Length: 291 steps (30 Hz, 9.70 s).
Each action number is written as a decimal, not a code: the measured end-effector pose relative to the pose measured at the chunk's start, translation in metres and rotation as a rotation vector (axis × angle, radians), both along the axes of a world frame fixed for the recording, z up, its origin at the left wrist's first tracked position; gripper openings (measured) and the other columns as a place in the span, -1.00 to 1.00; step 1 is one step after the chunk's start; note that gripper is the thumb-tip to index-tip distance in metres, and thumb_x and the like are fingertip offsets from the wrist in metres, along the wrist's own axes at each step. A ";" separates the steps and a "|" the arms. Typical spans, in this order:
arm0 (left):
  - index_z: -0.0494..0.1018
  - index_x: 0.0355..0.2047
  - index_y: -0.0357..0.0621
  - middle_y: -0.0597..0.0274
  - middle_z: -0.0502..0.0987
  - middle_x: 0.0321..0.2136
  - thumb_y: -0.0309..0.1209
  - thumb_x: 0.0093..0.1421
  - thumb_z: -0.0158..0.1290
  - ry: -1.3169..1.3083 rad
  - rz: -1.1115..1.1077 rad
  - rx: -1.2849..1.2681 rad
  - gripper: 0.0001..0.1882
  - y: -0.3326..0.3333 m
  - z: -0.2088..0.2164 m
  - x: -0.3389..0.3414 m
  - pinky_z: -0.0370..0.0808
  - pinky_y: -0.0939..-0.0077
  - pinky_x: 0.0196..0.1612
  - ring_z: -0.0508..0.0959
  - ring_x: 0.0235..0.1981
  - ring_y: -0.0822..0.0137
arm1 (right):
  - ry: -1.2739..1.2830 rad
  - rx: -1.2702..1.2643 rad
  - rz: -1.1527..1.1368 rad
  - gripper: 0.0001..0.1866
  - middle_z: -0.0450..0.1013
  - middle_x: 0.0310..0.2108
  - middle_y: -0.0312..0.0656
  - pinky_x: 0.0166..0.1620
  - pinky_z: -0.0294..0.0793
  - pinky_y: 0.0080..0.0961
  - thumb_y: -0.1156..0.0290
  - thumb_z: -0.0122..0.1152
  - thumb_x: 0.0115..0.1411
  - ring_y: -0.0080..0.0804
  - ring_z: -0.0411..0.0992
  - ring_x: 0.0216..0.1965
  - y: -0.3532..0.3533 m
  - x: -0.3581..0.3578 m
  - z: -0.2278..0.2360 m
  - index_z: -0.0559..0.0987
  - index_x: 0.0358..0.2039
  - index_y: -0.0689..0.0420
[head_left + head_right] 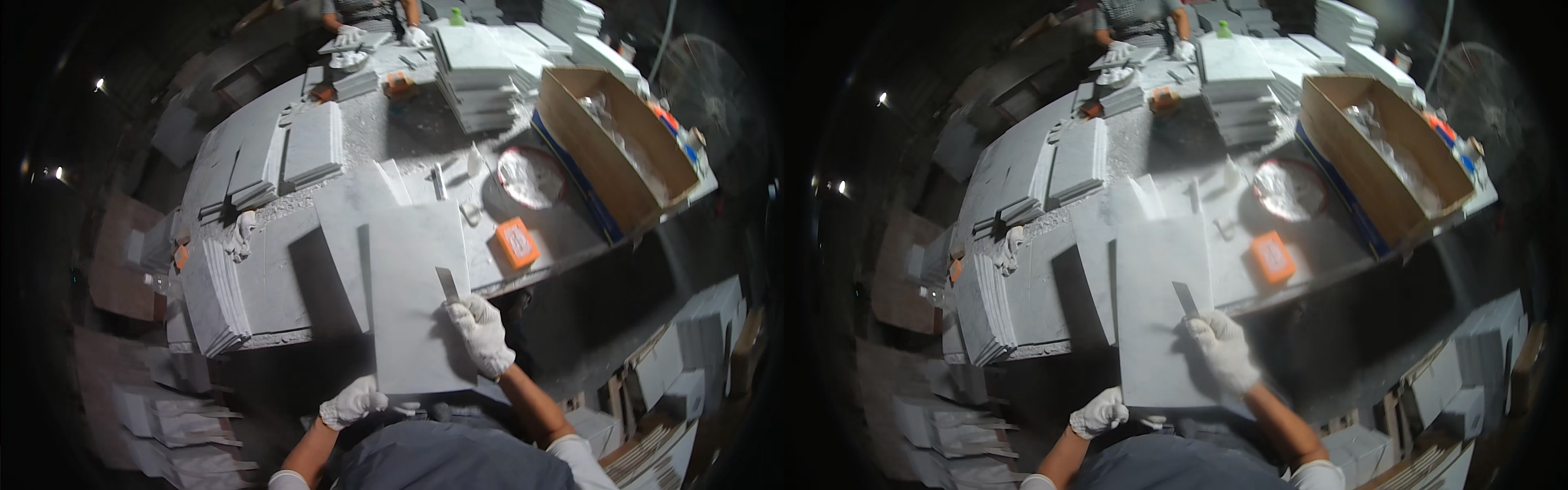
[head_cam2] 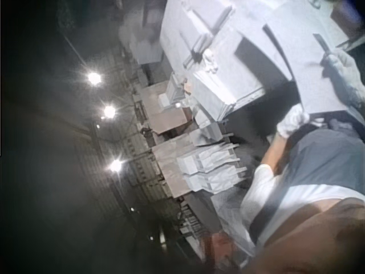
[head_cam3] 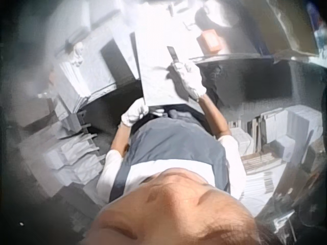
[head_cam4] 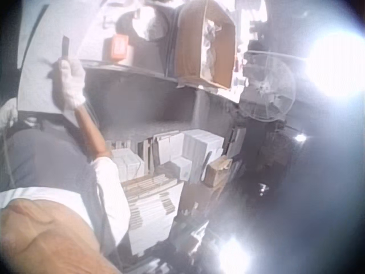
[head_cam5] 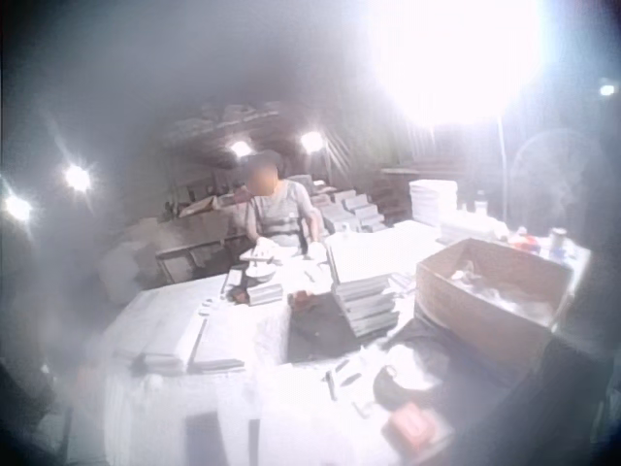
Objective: The person smooths the edges of white rectangular tiles using an orange sanding block and a metal scraper. They repeatedly rub the edges and corners, flip the tiles, and place finished pieces into a stack on the table.
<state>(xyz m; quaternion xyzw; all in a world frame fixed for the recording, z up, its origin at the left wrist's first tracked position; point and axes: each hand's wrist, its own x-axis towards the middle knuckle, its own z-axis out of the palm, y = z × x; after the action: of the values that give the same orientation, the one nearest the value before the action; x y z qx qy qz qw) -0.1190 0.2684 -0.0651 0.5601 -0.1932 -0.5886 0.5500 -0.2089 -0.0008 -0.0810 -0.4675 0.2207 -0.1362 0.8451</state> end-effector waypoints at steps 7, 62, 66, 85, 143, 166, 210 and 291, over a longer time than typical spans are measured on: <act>0.29 0.05 -0.43 0.42 0.27 -0.47 0.49 0.13 0.03 -0.388 0.087 -0.075 0.05 -0.017 -0.013 0.024 0.26 0.69 -0.31 0.30 -0.43 0.55 | -0.071 -0.100 0.103 -0.73 0.57 -0.30 -0.26 -0.28 0.52 -0.55 0.31 0.32 0.35 -0.50 0.51 -0.35 -0.035 -0.036 0.001 0.57 -0.11 0.26; 0.33 0.25 -0.20 0.15 0.47 0.14 0.26 0.19 0.19 0.676 0.482 -0.196 -0.12 -0.217 -0.070 -0.026 0.36 0.07 0.29 0.42 0.21 0.11 | 0.381 -0.420 0.009 -0.72 0.58 -0.23 -0.36 -0.12 0.52 -0.61 0.29 0.18 0.42 -0.64 0.51 -0.23 -0.212 -0.007 -0.051 0.63 0.00 0.19; 0.36 0.22 -0.23 0.18 0.50 0.10 0.19 0.38 -0.01 0.546 0.549 -0.128 -0.27 -0.223 -0.090 -0.030 0.44 0.26 0.23 0.48 0.14 0.22 | 0.302 -0.316 -0.080 -0.72 0.63 -0.16 -0.21 -0.01 0.56 -0.55 0.29 0.18 0.43 -0.54 0.58 -0.16 -0.252 -0.024 -0.062 0.59 -0.05 0.26; 0.45 0.18 -0.10 0.26 0.55 0.07 0.22 0.40 -0.05 0.875 0.548 -0.239 -0.33 -0.257 -0.113 0.007 0.41 0.35 0.18 0.48 0.09 0.24 | 0.414 -0.923 -0.273 -0.66 0.58 -0.31 -0.37 -0.38 0.48 -0.65 0.43 0.28 0.33 -0.69 0.43 -0.50 -0.270 0.004 -0.035 0.65 0.11 0.06; 0.33 0.30 -0.08 0.19 0.50 0.16 0.26 0.39 -0.08 0.766 0.692 0.107 -0.25 -0.293 -0.110 0.020 0.51 0.30 0.12 0.52 0.10 0.20 | 0.356 -0.561 -0.344 -0.65 0.60 -0.35 -0.32 -0.38 0.50 -0.68 0.31 0.34 0.32 -0.66 0.49 -0.44 -0.278 0.018 -0.022 0.67 0.04 0.19; 0.49 0.08 -0.07 0.33 0.62 -0.22 0.25 0.36 0.01 0.672 0.528 0.099 -0.35 -0.306 -0.130 0.052 0.49 0.54 -0.50 0.56 -0.46 0.41 | 0.332 -0.574 -0.259 -0.64 0.58 -0.38 -0.35 -0.46 0.49 -0.68 0.23 0.35 0.30 -0.67 0.47 -0.50 -0.295 0.033 -0.015 0.68 0.03 0.13; 0.36 0.26 -0.10 0.14 0.51 0.15 0.17 0.43 -0.05 0.685 0.641 0.093 -0.33 -0.322 -0.099 0.038 0.54 0.27 0.09 0.52 0.10 0.15 | 0.327 -0.669 -0.375 -0.69 0.54 -0.42 -0.37 -0.48 0.44 -0.68 0.30 0.31 0.34 -0.68 0.44 -0.51 -0.297 0.021 -0.038 0.67 0.02 0.18; 0.38 0.22 -0.05 0.23 0.49 0.08 0.22 0.37 0.02 0.604 0.677 -0.097 -0.33 -0.296 -0.099 0.022 0.45 0.16 0.15 0.48 0.08 0.16 | 0.352 -0.510 -0.293 -0.73 0.61 -0.35 -0.34 -0.45 0.45 -0.68 0.34 0.33 0.33 -0.68 0.45 -0.51 -0.285 0.032 -0.029 0.68 -0.02 0.20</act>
<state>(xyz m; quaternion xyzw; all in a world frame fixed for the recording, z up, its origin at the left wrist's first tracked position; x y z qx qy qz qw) -0.0966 -0.0271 -0.1640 0.3684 0.1426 -0.5029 0.7688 -0.1771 -0.2855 -0.1100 -0.6433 0.3870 -0.2240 0.6215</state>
